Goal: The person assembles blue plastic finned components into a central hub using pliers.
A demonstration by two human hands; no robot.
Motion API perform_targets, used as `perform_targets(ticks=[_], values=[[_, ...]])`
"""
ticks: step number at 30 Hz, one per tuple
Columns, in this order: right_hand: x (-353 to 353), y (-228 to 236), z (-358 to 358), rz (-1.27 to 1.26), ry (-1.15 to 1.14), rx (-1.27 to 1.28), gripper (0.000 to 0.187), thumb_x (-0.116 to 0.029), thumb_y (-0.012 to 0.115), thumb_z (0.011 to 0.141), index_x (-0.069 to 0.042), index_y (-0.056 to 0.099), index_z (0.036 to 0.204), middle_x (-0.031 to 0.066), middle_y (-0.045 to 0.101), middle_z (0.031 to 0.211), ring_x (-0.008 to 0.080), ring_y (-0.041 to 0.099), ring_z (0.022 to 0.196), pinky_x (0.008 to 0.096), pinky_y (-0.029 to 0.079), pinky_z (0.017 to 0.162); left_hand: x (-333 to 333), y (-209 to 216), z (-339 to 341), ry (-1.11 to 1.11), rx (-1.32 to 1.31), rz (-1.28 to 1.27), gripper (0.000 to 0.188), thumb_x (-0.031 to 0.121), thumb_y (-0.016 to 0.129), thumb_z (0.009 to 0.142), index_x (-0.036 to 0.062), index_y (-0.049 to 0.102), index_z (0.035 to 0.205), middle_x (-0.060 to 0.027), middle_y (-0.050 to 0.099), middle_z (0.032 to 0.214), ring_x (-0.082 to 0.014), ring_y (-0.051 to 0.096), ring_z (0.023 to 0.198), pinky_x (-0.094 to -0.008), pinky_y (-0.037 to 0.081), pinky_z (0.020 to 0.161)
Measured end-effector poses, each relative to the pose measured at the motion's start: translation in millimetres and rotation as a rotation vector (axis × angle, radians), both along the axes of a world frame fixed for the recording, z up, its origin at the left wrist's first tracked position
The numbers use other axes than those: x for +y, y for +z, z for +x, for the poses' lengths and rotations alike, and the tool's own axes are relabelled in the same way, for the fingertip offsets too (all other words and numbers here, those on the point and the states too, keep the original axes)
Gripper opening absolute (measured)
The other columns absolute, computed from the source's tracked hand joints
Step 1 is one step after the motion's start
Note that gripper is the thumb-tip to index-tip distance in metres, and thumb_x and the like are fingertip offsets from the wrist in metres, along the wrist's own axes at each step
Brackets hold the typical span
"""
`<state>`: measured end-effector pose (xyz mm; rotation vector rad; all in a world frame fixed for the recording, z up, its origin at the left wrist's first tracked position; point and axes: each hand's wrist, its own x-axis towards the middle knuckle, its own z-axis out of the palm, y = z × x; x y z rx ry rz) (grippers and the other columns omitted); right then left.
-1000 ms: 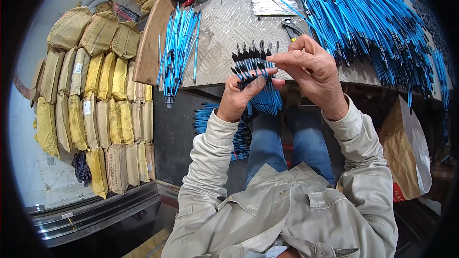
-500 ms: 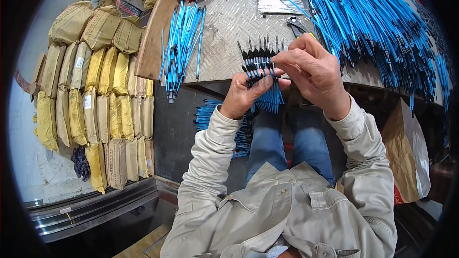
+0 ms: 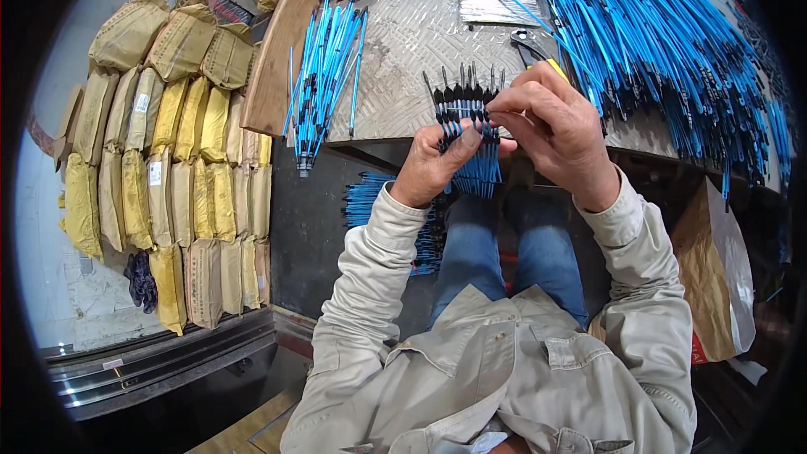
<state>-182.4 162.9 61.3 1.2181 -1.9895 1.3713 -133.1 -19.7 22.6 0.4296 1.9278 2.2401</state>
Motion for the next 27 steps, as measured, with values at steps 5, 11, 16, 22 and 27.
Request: perform_targets(ticks=[5,11,16,22,27], values=[[7,12,2,0.144,-0.073,0.089,0.016,0.003,0.067,0.072,-0.002,0.063,0.087,0.0092,0.057,0.08,0.0169,0.059,0.067,0.0253,0.047,0.054,4,4,1,0.029,-0.023,-0.015,0.04,0.032,0.048,0.094,-0.003,0.057,0.113,-0.0127,0.066,0.095,-0.0094,0.06,0.086,-0.0227,0.046,0.078],[6,8,-4,0.085,-0.031,0.079,0.017,0.002,0.067,0.072,-0.003,0.063,0.088,0.0083,0.056,0.079,0.0168,0.059,0.067,0.0252,0.047,0.055,4,3,1,0.03,-0.029,0.031,0.046,0.036,0.044,0.095,-0.0045,0.055,0.114,-0.015,0.066,0.096,-0.0108,0.061,0.086,-0.0233,0.048,0.077],[5,9,-2,0.039,0.008,-0.009,0.016,0.002,0.066,0.073,-0.003,0.063,0.088,0.0085,0.056,0.08,0.0169,0.059,0.067,0.0251,0.047,0.056,4,4,2,0.001,-0.05,0.135,0.046,0.035,0.043,0.096,-0.0046,0.055,0.114,-0.0159,0.066,0.098,-0.012,0.061,0.087,-0.0238,0.049,0.076],[3,9,-1,0.07,-0.026,0.055,0.016,0.002,0.066,0.073,-0.002,0.063,0.088,0.0092,0.056,0.079,0.0183,0.059,0.066,0.0261,0.047,0.054,3,2,0,0.014,0.035,0.049,0.046,0.036,0.043,0.096,-0.0047,0.055,0.113,-0.0159,0.065,0.098,-0.0122,0.061,0.087,-0.0241,0.049,0.077],[3,13,3,0.134,-0.077,0.119,0.017,0.0,0.067,0.072,-0.003,0.063,0.088,0.0096,0.054,0.077,0.0202,0.059,0.064,0.0268,0.047,0.052,2,2,2,0.044,0.033,-0.01,0.046,0.036,0.044,0.095,-0.0052,0.055,0.112,-0.0158,0.065,0.098,-0.0121,0.061,0.087,-0.0246,0.049,0.078]])
